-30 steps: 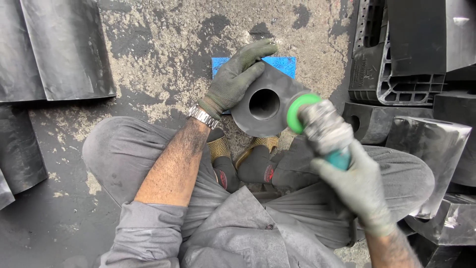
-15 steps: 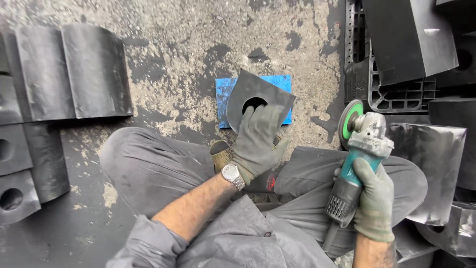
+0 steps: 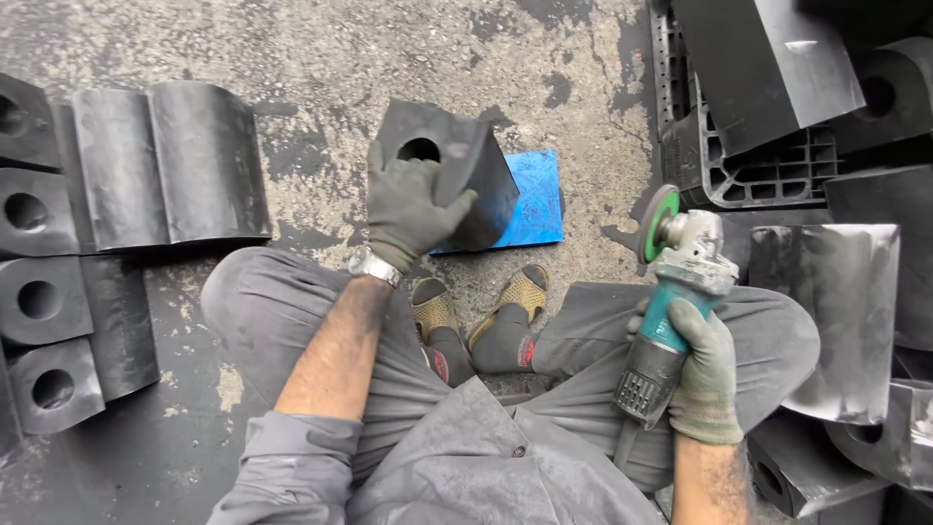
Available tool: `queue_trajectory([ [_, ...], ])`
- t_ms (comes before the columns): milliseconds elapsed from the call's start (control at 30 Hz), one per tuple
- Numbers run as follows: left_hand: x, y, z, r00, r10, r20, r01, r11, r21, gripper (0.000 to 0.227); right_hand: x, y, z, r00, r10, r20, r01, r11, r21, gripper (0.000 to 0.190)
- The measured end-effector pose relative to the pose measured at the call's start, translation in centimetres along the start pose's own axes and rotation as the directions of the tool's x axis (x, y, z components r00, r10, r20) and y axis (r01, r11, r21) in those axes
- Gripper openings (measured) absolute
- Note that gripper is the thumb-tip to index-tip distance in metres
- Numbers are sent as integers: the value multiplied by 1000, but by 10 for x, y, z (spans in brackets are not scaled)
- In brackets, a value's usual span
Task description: Use an angle grinder to sand and smooth the edges of a black rubber cylindrical part while sitting on the floor.
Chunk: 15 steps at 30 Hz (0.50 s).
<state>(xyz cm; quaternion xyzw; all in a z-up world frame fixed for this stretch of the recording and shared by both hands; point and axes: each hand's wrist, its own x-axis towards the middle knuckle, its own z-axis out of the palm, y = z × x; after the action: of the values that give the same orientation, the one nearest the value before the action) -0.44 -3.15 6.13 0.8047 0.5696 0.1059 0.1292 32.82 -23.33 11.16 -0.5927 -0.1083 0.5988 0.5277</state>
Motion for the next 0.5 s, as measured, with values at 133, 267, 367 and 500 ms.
queue_trajectory([
  [133, 3, -53, 3, 965, -258, 49, 261, 962, -76, 55, 7, 9, -16, 998, -4, 68, -6, 990, 141, 46],
  [267, 5, -93, -3, 657, -731, 187, 743, 585, -325, 66, 10, 12, -19, 987, 20, 159, -67, 952, 297, 47],
  [367, -9, -113, -2, 465, -843, 270, 848, 336, -410, 76, 14, 11, -13, 979, 29, 202, -87, 956, 281, 47],
  [500, -45, -162, 63, 403, -845, 351, 859, 217, -464, 97, 18, 13, 1, 972, 65, 227, -117, 967, 226, 48],
])
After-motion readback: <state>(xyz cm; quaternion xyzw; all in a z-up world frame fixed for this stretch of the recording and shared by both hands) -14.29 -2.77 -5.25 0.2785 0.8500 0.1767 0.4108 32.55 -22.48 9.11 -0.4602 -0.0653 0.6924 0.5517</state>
